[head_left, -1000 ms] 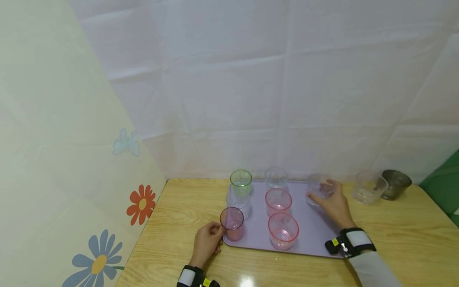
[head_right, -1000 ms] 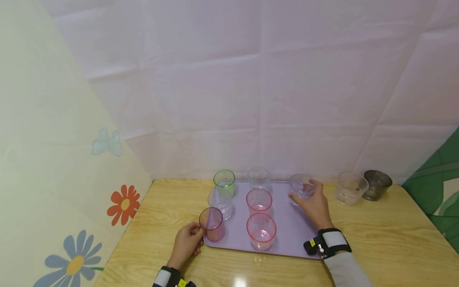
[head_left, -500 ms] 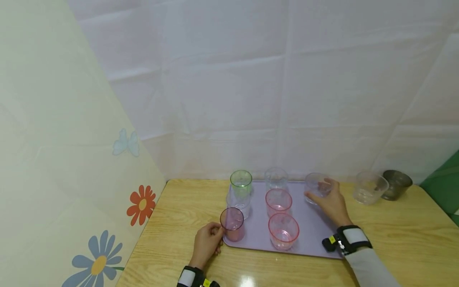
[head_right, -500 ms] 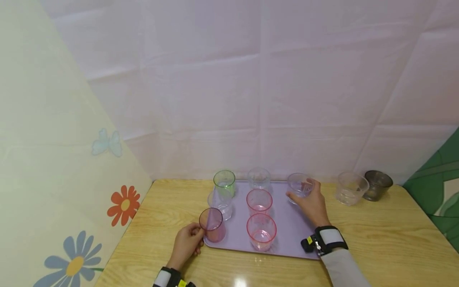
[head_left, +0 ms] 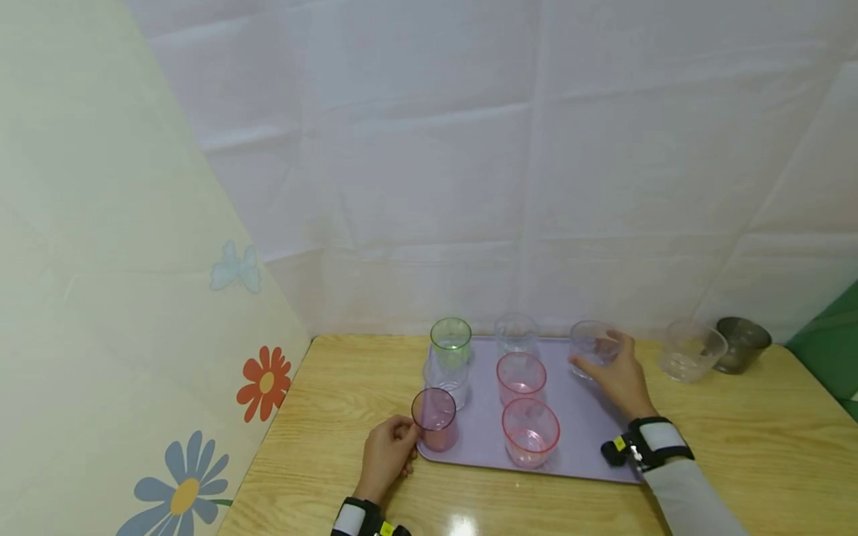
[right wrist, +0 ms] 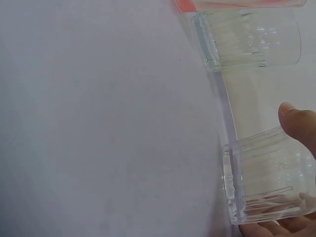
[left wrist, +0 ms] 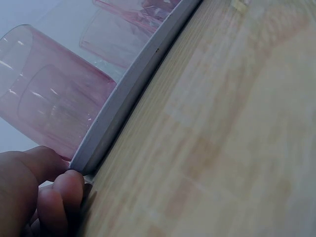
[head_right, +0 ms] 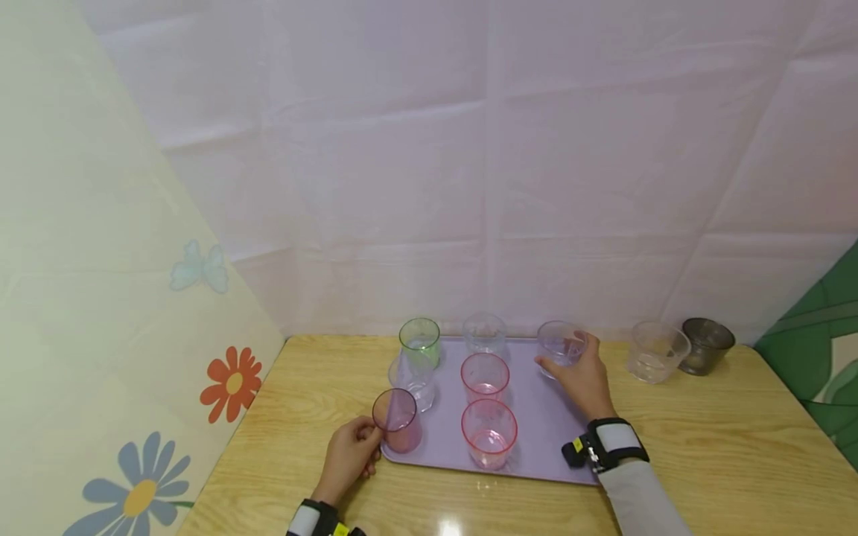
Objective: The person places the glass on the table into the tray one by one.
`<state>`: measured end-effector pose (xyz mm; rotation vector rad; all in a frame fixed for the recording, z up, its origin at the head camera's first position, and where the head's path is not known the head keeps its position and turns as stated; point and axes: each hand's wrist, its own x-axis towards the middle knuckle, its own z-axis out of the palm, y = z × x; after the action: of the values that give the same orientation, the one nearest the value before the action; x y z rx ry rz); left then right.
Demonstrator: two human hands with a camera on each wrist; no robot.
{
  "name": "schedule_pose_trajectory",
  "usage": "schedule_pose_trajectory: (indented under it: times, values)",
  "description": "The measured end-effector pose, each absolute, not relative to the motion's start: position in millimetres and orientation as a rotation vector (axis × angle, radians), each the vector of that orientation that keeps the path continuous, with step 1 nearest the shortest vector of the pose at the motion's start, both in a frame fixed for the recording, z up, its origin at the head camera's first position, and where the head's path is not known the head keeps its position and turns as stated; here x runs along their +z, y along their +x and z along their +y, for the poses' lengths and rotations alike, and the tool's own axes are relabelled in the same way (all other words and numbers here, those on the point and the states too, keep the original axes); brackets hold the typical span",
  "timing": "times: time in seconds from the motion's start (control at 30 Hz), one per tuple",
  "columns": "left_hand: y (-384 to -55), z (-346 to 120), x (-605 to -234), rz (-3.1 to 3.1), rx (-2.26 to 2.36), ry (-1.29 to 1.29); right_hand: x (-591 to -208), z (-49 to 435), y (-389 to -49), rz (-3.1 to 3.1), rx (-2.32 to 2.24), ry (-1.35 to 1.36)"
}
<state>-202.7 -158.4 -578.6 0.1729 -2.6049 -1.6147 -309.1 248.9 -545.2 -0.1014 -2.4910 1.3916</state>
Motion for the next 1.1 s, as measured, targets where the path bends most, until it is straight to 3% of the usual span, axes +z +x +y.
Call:
schedule_pose_trajectory:
  times: [1.1]
  values:
    - [-200.8, -157.6, -574.6, -2.595, -1.625, 0.173, -545.2, 251.7, -313.5, -2.581, 1.399, -0.171]
